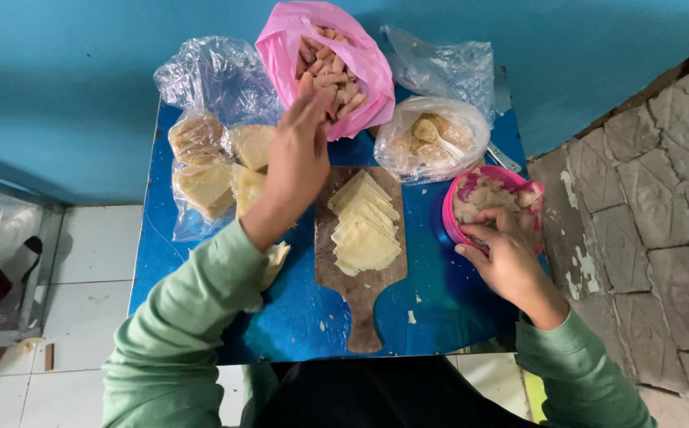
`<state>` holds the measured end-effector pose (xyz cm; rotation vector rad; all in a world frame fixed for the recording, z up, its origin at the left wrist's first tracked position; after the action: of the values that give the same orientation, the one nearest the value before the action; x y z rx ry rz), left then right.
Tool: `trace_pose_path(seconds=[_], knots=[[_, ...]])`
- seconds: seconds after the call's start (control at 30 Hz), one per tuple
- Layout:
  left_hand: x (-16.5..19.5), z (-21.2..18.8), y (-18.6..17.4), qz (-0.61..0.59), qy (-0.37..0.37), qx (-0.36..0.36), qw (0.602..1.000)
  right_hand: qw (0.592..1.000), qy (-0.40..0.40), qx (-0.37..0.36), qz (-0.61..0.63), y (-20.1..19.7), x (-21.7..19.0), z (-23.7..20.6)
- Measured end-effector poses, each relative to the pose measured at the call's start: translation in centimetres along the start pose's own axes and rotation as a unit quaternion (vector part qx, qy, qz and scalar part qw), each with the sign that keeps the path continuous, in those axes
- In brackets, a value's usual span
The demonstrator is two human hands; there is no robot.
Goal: The person stretches a thin dough sheet by hand, cuts a block of cheese into slices with a knife on a wooden board, and arranges the cheese slices in overlapping rows on the dough. They then spoon a brown powdery ingredient from a plastic bag over the slices and press the assembled layers flat on the board.
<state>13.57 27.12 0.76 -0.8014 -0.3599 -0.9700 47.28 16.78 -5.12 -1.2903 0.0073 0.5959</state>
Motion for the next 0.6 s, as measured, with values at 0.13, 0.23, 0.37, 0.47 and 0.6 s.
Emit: trace_pose_path(seconds=[0.13, 0.23, 0.37, 0.47, 0.6], knots=[[3.5, -4.8, -0.6, 0.031, 0.046, -0.076, 0.996, 1.000, 0.005, -0.015, -0.003, 0.1, 0.5, 0.3], [5.4, -8.3, 0.0, 0.051, 0.033, -0.155, 0.986, 1.000, 0.010, -0.007, -0.001, -0.4, -0.1, 0.4], [5.8, -10.9, 0.3, 0.044, -0.027, -0.213, 0.976, 0.999, -0.028, 0.028, 0.035, -1.8, -3.6, 1.3], [5.6, -11.7, 0.4, 0.069, -0.059, -0.238, 0.967, 0.997, -0.074, 0.008, -0.024, -1.3, -8.2, 1.7], [5.5, -12.1, 0.4, 0.107, -0.059, -0.251, 0.960, 0.985, -0.141, -0.012, -0.099, 0.9, -12.3, 3.1]])
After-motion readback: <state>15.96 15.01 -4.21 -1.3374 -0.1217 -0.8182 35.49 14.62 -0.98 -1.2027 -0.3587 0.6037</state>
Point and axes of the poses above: each hand's wrist, its own z-axis towards the middle knuckle, its own y-axis out of the palm, x = y × z, the point moved 4 cm from there along z, towards the middle knuckle, and after that the axes turned 1 degree about -z, right-handed, at the moved point
